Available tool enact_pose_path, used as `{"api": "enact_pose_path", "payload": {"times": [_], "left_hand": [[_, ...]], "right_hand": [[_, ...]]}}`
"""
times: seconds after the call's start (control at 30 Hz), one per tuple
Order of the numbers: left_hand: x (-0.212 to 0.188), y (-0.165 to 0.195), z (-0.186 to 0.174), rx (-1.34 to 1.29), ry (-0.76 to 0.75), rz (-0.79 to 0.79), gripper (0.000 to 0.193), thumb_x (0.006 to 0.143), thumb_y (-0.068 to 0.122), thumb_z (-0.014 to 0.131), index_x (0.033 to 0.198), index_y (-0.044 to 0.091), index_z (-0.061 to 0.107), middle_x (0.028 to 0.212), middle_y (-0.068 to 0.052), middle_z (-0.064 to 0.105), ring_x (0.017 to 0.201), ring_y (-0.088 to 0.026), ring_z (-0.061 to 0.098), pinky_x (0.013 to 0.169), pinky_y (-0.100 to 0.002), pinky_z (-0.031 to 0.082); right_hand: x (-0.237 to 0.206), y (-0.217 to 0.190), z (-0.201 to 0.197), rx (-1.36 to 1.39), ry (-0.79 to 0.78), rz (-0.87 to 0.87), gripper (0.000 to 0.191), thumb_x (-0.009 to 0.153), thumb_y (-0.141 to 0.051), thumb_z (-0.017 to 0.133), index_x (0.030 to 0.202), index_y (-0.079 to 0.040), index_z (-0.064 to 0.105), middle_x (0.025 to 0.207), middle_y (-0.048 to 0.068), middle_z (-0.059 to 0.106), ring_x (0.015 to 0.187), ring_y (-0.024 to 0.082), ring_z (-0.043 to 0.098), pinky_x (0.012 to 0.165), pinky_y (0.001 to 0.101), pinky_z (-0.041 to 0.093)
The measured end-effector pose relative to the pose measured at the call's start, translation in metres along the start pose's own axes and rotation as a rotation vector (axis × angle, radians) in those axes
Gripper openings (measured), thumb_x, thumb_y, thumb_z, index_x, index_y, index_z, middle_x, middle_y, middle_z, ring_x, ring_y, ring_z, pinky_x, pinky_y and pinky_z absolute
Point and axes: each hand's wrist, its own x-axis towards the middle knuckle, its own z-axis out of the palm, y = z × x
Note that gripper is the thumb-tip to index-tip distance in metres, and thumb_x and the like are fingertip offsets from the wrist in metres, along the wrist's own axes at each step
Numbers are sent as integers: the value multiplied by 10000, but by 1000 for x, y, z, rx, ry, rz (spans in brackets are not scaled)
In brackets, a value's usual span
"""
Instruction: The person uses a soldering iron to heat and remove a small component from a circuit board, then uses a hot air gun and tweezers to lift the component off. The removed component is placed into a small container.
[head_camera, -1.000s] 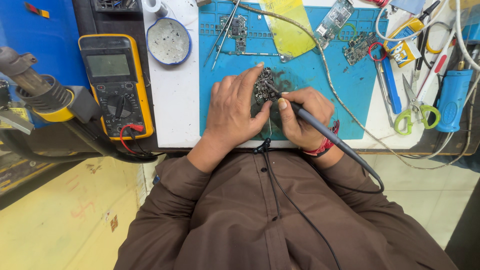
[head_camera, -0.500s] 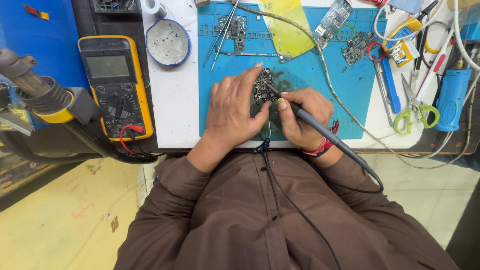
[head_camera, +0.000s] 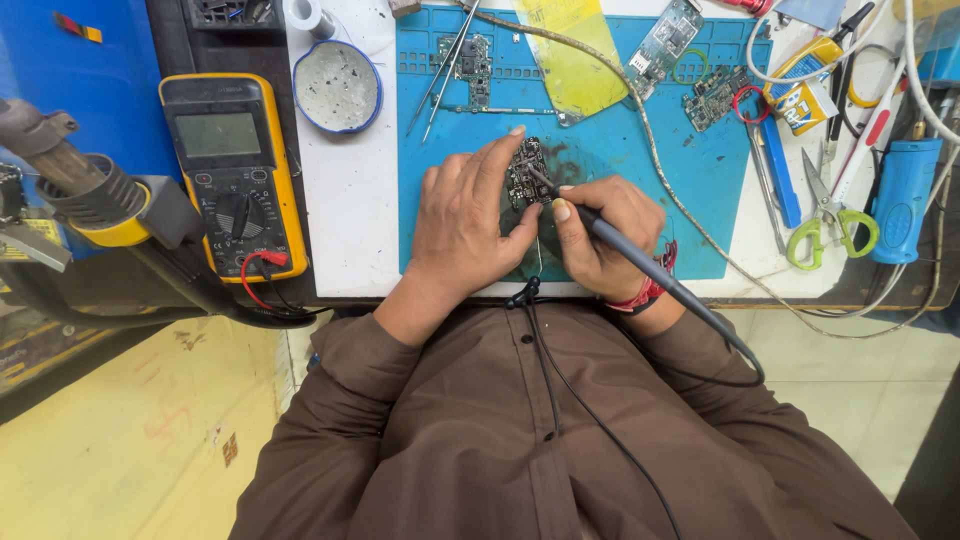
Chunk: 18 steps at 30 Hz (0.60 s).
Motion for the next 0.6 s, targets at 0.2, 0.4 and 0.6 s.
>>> {"api": "enact_pose_path", "payload": {"times": [0.2, 0.4, 0.6], "left_hand": [[-1, -1, 0, -4, -1, -4, 788, 841, 270, 814, 1508, 78, 441, 1366, -85, 638, 1074, -260, 596, 925, -413, 423], [0, -1, 0, -3, -5, -3, 791, 836, 272, 818, 1504, 76, 442, 1354, -86, 641, 1059, -262, 592, 918, -415, 423], [0, -1, -1, -7, -2, -2, 805, 842, 275, 818, 1518, 75, 429, 1360, -86, 639, 1066, -262, 590, 926, -415, 423]], "right_hand": [[0, -1, -1, 1, -6, 11, 102, 994, -74, 741, 998, -12, 660, 893, 131, 695, 748, 285, 678, 674, 366, 503], [0, -1, 0, -2, -2, 10, 105, 997, -81, 741, 998, -13, 661, 897, 127, 699, 758, 286, 681, 686, 366, 507], [1, -1, 0, 1, -1, 17, 107, 1000, -81, 743, 998, -7, 665, 893, 130, 698, 753, 288, 679, 681, 366, 505]]}}
